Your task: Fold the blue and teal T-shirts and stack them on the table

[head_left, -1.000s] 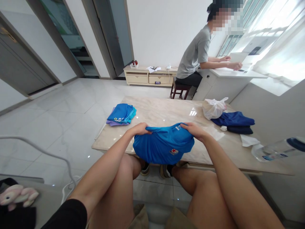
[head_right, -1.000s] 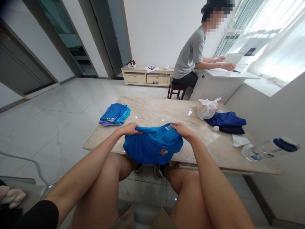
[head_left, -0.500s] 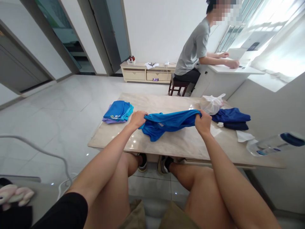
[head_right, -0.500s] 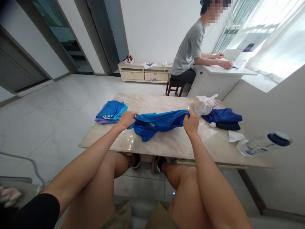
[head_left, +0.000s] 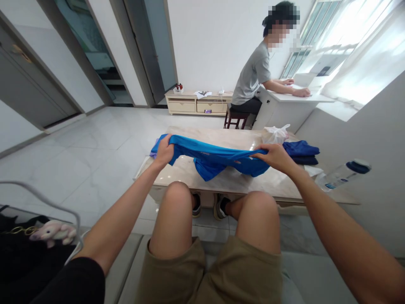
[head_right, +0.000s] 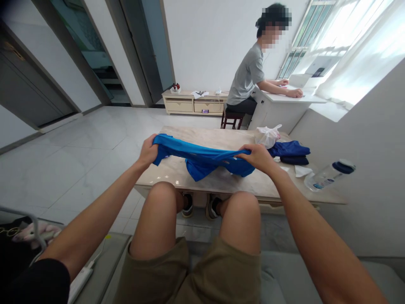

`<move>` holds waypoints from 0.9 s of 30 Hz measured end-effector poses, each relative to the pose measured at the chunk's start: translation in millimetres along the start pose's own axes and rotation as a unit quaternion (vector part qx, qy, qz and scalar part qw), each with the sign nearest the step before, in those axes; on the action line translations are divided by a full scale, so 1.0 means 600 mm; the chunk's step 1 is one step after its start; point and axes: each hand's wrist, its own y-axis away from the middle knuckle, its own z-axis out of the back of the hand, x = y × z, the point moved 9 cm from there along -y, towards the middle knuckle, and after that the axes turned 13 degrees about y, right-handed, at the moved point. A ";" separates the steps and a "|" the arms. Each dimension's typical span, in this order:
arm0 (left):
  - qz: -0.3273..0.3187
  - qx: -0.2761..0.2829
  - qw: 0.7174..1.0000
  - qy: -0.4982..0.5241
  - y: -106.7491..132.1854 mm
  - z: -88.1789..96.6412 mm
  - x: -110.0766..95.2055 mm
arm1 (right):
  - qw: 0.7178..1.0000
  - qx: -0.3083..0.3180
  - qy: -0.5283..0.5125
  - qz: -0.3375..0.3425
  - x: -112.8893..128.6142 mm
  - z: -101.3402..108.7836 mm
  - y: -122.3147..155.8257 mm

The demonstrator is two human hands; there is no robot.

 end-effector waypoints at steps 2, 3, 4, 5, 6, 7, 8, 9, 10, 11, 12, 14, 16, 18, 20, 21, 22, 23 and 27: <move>-0.039 -0.029 0.998 -0.046 0.042 0.074 -0.034 | 0.999 -0.038 0.023 0.025 0.029 0.049 0.041; -0.042 -0.025 0.997 -0.065 0.065 0.099 -0.040 | 0.997 -0.059 0.033 0.032 0.037 0.062 0.062; -0.034 -0.008 0.996 -0.083 0.089 0.114 -0.038 | 0.996 -0.064 0.045 0.040 0.043 0.061 0.080; -0.017 0.019 0.995 -0.098 0.112 0.120 -0.030 | 0.996 -0.051 0.060 0.048 0.046 0.047 0.096; 0.004 0.050 0.992 -0.112 0.133 0.120 -0.019 | 0.995 -0.027 0.075 0.052 0.046 0.025 0.109; 0.024 0.076 0.989 -0.122 0.151 0.118 -0.009 | 0.995 -0.005 0.090 0.049 0.044 0.001 0.118; 0.037 0.091 0.987 -0.128 0.164 0.117 -0.002 | 0.994 0.006 0.100 0.039 0.041 -0.017 0.124; 0.041 0.094 0.986 -0.132 0.171 0.119 -0.002 | 0.994 0.003 0.106 0.024 0.041 -0.026 0.125; 0.037 0.089 0.986 -0.132 0.170 0.125 -0.009 | 0.994 -0.013 0.109 0.011 0.047 -0.023 0.123; 0.026 0.080 0.988 -0.132 0.164 0.133 -0.023 | 0.993 -0.039 0.109 0.003 0.059 -0.009 0.118; 0.011 0.066 0.989 -0.130 0.154 0.145 -0.043 | 0.992 -0.069 0.108 0.003 0.078 0.015 0.111; -0.033 0.009 0.992 -0.119 0.126 0.180 -0.095 | 0.984 -0.148 0.100 0.024 0.133 0.084 0.102; -0.086 -0.069 0.989 -0.096 0.109 0.220 -0.146 | 0.966 -0.240 0.082 0.046 0.184 0.155 0.106; -0.117 -0.108 0.985 -0.073 0.109 0.239 -0.169 | 0.956 -0.275 0.074 0.071 0.214 0.180 0.119; -0.095 -0.077 0.990 -0.076 0.121 0.229 -0.150 | 0.969 -0.216 0.090 0.080 0.207 0.143 0.124; -0.067 -0.052 0.992 -0.088 0.130 0.220 -0.129 | 0.978 -0.167 0.104 0.071 0.189 0.110 0.125; -0.036 -0.030 0.993 -0.104 0.139 0.212 -0.105 | 0.985 -0.124 0.114 0.047 0.162 0.078 0.126; -0.009 -0.016 0.992 -0.122 0.148 0.209 -0.082 | 0.988 -0.098 0.120 0.019 0.133 0.054 0.127; 0.017 -0.003 0.988 -0.157 0.155 0.224 -0.060 | 0.986 -0.120 0.109 -0.030 0.083 0.063 0.124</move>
